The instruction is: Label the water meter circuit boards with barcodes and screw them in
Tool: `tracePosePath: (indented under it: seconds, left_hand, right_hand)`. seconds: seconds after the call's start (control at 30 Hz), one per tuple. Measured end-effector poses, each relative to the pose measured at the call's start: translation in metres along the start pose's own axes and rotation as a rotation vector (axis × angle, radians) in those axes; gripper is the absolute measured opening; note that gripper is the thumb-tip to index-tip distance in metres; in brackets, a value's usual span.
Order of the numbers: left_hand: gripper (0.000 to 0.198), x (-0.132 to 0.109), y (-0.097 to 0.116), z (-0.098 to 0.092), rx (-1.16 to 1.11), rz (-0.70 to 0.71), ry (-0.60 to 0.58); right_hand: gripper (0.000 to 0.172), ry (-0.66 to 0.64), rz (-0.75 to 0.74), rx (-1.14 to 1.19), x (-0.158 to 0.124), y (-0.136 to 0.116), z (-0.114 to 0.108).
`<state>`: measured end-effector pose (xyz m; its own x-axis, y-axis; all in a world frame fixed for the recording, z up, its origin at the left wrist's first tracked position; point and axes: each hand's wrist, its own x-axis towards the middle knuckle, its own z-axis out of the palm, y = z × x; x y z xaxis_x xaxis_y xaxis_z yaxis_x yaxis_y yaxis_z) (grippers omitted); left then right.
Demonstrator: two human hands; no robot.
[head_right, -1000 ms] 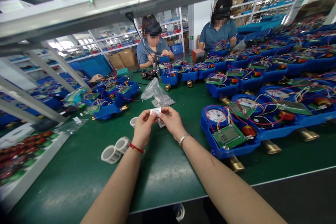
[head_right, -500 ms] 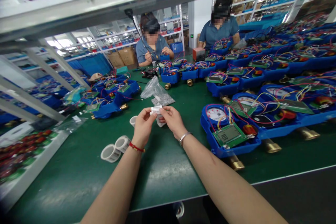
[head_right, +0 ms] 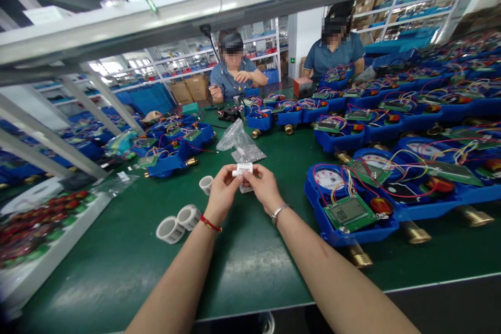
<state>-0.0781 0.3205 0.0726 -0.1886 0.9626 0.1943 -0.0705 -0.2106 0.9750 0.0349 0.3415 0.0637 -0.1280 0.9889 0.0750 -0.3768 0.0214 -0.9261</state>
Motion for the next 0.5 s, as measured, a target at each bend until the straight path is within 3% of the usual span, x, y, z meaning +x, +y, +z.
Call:
tracePosePath:
  seconds: [0.17,0.37,0.5]
  left_hand:
    - [0.029,0.0006,-0.0059,-0.0023,0.002,-0.073,0.035]
    - [0.027,0.0015,-0.0001,-0.002,-0.017,-0.003,-0.01]
    - [0.033,0.0002,-0.002,-0.0002,-0.014,-0.01,0.002]
  right_hand:
    - [0.027,-0.017,-0.048,-0.021,-0.0003,-0.0032,0.0029]
    - [0.036,-0.001,-0.03,-0.052,0.0016,0.0023,0.0007]
    - [0.036,-0.01,-0.094,-0.115,0.0022,0.0021,-0.0005]
